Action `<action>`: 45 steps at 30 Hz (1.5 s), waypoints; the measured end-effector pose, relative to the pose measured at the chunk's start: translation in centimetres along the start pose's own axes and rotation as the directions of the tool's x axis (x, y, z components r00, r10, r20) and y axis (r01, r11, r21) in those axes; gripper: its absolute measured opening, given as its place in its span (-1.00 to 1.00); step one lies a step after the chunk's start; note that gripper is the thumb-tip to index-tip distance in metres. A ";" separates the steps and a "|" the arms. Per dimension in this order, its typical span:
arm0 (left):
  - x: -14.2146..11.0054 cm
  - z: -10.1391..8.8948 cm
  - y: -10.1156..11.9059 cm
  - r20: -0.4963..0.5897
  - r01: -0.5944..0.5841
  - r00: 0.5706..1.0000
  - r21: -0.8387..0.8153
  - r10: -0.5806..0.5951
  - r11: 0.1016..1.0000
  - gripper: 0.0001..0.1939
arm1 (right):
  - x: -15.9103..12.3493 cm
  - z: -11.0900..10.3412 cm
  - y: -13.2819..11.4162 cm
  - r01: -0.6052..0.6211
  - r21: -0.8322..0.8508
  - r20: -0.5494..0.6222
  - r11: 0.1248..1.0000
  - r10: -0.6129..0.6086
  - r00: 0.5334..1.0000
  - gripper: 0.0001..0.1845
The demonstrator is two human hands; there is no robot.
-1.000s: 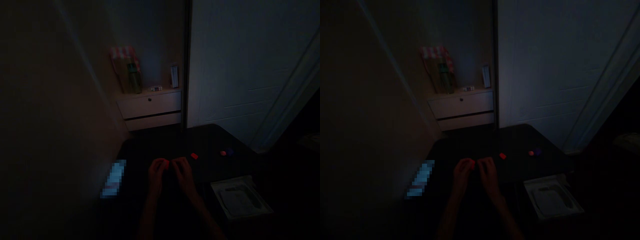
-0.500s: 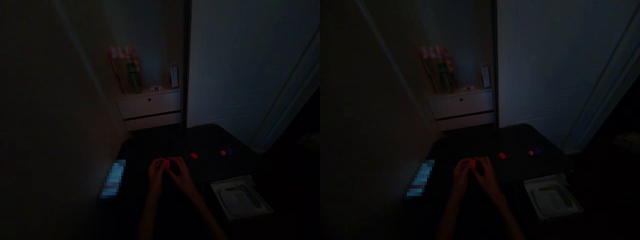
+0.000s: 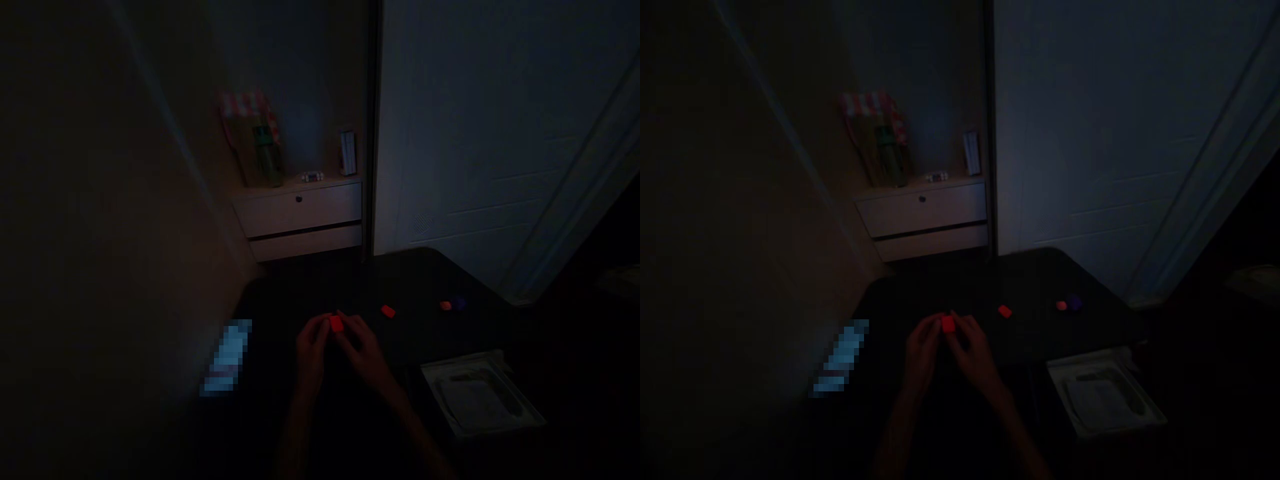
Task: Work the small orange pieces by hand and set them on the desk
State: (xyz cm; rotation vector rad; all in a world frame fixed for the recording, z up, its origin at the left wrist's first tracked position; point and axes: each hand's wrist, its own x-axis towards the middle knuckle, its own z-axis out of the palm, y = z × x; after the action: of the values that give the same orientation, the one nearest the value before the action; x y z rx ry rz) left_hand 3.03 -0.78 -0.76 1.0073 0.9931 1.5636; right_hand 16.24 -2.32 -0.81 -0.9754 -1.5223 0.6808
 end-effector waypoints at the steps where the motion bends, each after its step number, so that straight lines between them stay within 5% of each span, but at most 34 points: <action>1: 0.0 0.0 -0.1 -0.003 -0.005 1.000 0.007 0.005 1.000 -0.69 | 0.0 0.0 0.0 0.002 0.015 0.000 1.000 -0.002 1.000 -0.59; 14: -0.5 0.2 0.5 0.057 -0.010 0.998 0.071 0.006 0.997 -0.68 | 0.2 -0.1 0.3 -0.017 0.059 -0.066 0.998 0.021 0.998 -0.64; 39: -0.1 -0.3 -0.4 -0.055 -0.027 0.998 0.110 0.033 0.994 -0.69 | 0.1 -0.1 0.4 -0.033 0.050 -0.088 0.998 0.037 0.995 -0.66; 45: -0.1 0.1 0.0 0.057 -0.043 0.998 0.142 0.035 0.989 -0.69 | 0.1 0.1 0.8 -0.048 0.040 -0.120 0.998 0.052 0.991 -0.67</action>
State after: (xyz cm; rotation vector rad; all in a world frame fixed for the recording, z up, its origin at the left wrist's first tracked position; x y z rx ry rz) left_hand 3.11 -0.87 -0.71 1.1691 1.0655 1.5049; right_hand 16.26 -1.84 -1.45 -1.0117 -1.3789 0.6711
